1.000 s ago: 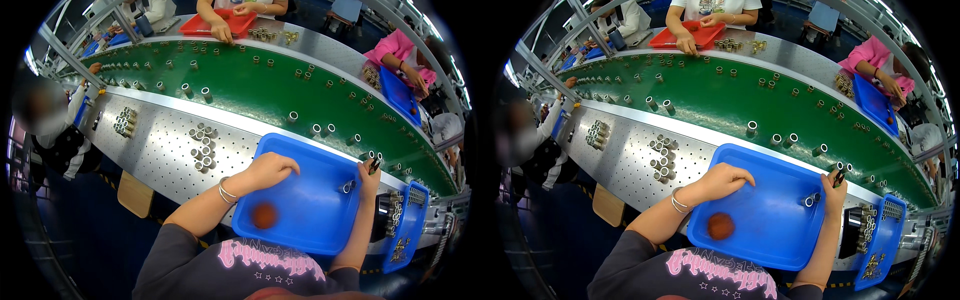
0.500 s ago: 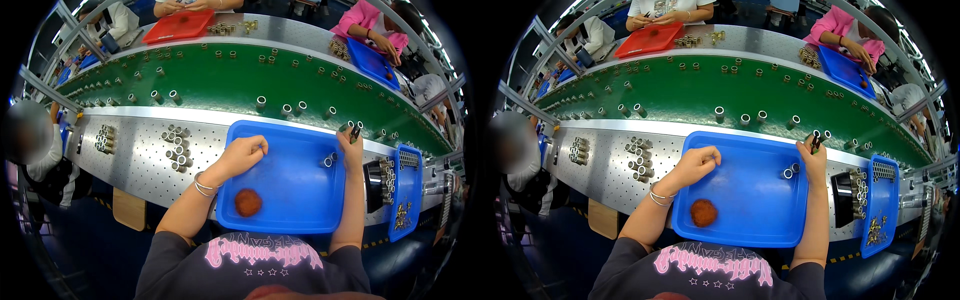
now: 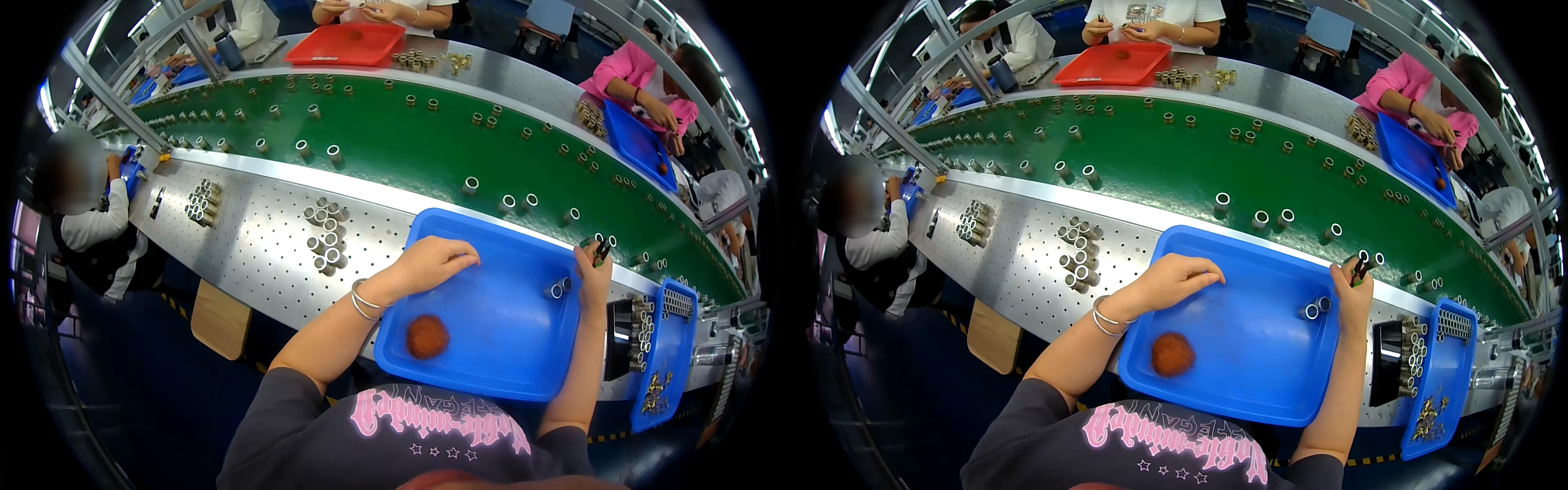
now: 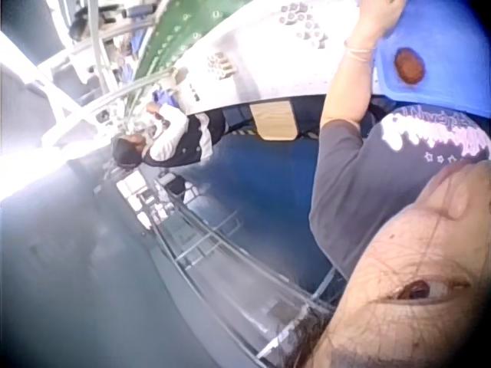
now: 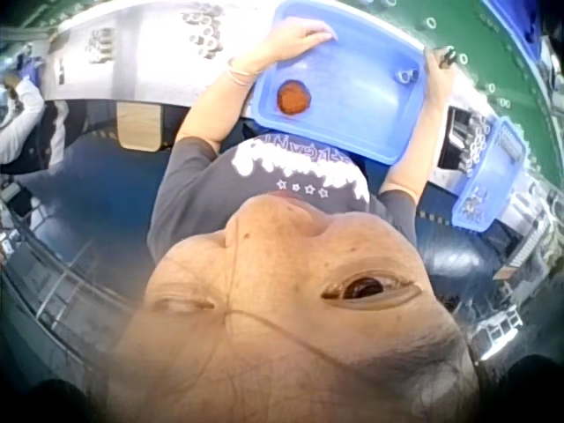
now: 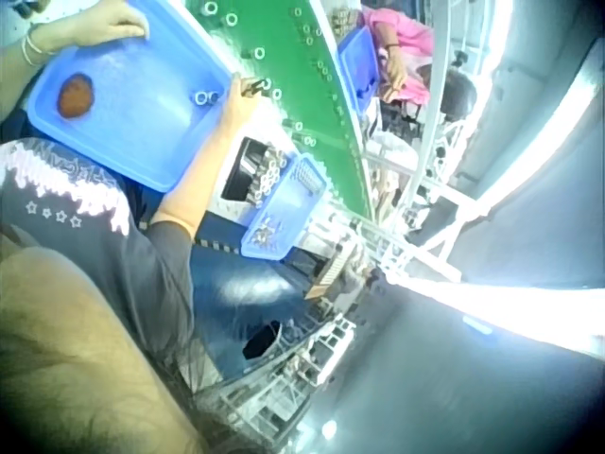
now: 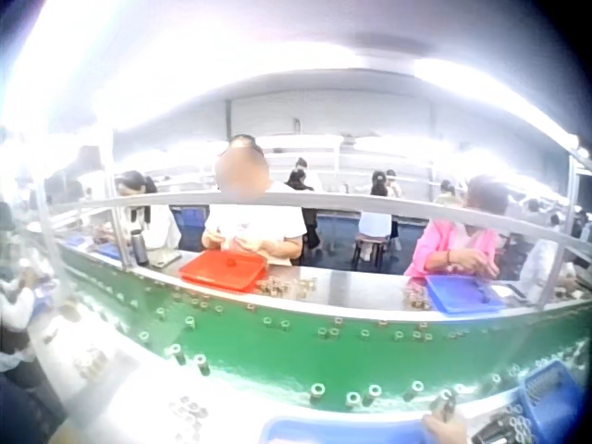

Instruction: The person uses a pair of pliers to manipulate small cylindrical metal parts over a blue tray. They repeatedly pick up a metal cylinder, use the pliers to adjust or insert a component, and then place the finished part onto a green conveyor belt. The process is repetitive and involves handling multiple identical metal pieces.

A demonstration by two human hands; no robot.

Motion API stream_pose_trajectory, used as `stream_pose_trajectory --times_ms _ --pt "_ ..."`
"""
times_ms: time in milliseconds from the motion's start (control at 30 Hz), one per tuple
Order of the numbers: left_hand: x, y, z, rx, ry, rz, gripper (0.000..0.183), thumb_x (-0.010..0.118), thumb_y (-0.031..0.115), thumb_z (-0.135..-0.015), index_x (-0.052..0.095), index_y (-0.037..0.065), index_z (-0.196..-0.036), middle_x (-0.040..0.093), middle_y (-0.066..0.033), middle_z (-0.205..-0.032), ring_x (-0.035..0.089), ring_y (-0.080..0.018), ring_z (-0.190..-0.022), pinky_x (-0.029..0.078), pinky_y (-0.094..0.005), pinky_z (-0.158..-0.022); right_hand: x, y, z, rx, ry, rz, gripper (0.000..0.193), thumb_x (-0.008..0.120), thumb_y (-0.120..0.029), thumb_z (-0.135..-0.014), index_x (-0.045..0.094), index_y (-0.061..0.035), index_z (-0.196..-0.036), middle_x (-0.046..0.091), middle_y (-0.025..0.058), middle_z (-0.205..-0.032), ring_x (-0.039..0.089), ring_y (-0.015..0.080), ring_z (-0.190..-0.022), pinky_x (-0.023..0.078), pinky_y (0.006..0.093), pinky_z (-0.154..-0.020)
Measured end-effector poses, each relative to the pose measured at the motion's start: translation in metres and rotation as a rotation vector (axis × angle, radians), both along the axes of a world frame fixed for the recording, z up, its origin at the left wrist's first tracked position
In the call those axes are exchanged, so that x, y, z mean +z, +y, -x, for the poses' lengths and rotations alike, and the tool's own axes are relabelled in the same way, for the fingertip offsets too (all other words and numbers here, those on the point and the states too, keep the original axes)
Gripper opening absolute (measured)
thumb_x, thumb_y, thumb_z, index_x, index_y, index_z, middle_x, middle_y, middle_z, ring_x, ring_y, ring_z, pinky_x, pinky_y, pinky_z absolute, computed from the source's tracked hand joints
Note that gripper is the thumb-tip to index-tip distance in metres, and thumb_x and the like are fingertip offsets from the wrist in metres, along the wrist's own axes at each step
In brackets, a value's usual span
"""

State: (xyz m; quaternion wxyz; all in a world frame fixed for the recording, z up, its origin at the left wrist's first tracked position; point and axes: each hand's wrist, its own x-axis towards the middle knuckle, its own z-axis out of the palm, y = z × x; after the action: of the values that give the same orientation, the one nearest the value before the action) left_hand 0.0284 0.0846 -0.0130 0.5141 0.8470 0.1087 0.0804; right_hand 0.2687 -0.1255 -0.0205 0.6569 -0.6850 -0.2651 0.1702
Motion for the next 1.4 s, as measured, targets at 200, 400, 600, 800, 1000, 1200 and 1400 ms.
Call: stream_pose_trajectory --times_ms 200,400,600,800,1000,1200,1400 --pt "-0.014 0.006 -0.001 0.051 -0.251 0.17 0.028 0.044 0.022 -0.093 0.064 0.003 -0.084 0.06 -0.0063 -0.075 0.054 -0.0139 -0.071 0.043 -0.0265 -0.069 -0.006 -0.002 -0.003 -0.009 -0.005 0.058 0.034 0.066 -0.006 -0.079 0.036 -0.0136 -0.064 0.035 -0.007 -0.057 0.032 0.0026 -0.049 0.022 0.0191 -0.045" --pt "-0.006 0.004 0.006 0.127 -0.185 0.341 0.028 0.041 0.007 -0.087 0.062 0.006 -0.105 0.045 0.0021 -0.064 0.041 -0.0083 -0.059 0.034 -0.0225 -0.055 -0.016 0.003 -0.012 -0.069 -0.097 0.114 0.027 0.068 -0.016 -0.072 0.043 -0.0095 -0.066 0.04 -0.0052 -0.063 0.037 0.0065 -0.06 0.029 0.0235 -0.053" --pt "0.043 -0.037 0.052 0.325 -0.249 0.191 0.029 0.05 -0.004 -0.082 0.06 0.001 -0.108 0.037 0.005 -0.061 0.029 -0.0034 -0.054 0.024 -0.0204 -0.05 -0.002 -0.007 -0.005 -0.052 -0.145 0.044 0.03 0.067 -0.012 -0.075 0.04 -0.0086 -0.063 0.036 -0.0047 -0.059 0.033 0.0062 -0.058 0.028 0.0229 -0.052" --pt "0.064 -0.075 0.146 -0.12 0.297 0.462 0.015 0.065 0.005 -0.074 0.068 -0.001 -0.088 0.056 -0.0004 -0.058 0.048 -0.0061 -0.052 0.038 -0.0208 -0.05 0.001 0.001 -0.001 0.017 -0.179 0.066 0.031 0.066 -0.012 -0.074 0.038 -0.0072 -0.062 0.038 -0.0028 -0.058 0.034 0.0065 -0.057 0.03 0.0235 -0.051" --pt "-0.017 -0.098 0.203 -0.147 0.23 0.914 0.044 0.059 0.026 -0.084 0.054 -0.005 -0.115 0.054 -0.0105 -0.112 0.051 -0.0151 -0.102 0.039 -0.0273 -0.088 -0.005 0.002 -0.003 -0.049 -0.3 0.131 0.024 0.067 -0.017 -0.074 0.048 -0.0035 -0.067 0.044 -0.0007 -0.062 0.04 0.0092 -0.06 0.035 0.0261 -0.053" --pt "-0.079 -0.115 0.215 0.162 0.285 0.759 0.04 0.049 0.026 -0.091 0.05 0.003 -0.124 0.048 -0.0108 -0.124 0.043 -0.0204 -0.117 0.034 -0.0314 -0.098 -0.003 0.0 -0.001 -0.007 -0.318 0.131 0.033 0.066 -0.011 -0.076 0.037 -0.0084 -0.061 0.035 -0.0041 -0.057 0.032 0.0063 -0.056 0.026 0.0242 -0.049" --pt "-0.101 -0.135 0.194 0.104 0.074 0.043 0.033 0.059 0.024 -0.086 0.059 0.007 -0.113 0.057 -0.0122 -0.106 0.051 -0.0262 -0.106 0.042 -0.0343 -0.091 -0.01 0.004 -0.006 0.015 -0.424 0.148 0.034 0.066 -0.009 -0.076 0.035 -0.0093 -0.061 0.033 -0.0051 -0.056 0.03 0.0054 -0.053 0.025 0.0235 -0.047"
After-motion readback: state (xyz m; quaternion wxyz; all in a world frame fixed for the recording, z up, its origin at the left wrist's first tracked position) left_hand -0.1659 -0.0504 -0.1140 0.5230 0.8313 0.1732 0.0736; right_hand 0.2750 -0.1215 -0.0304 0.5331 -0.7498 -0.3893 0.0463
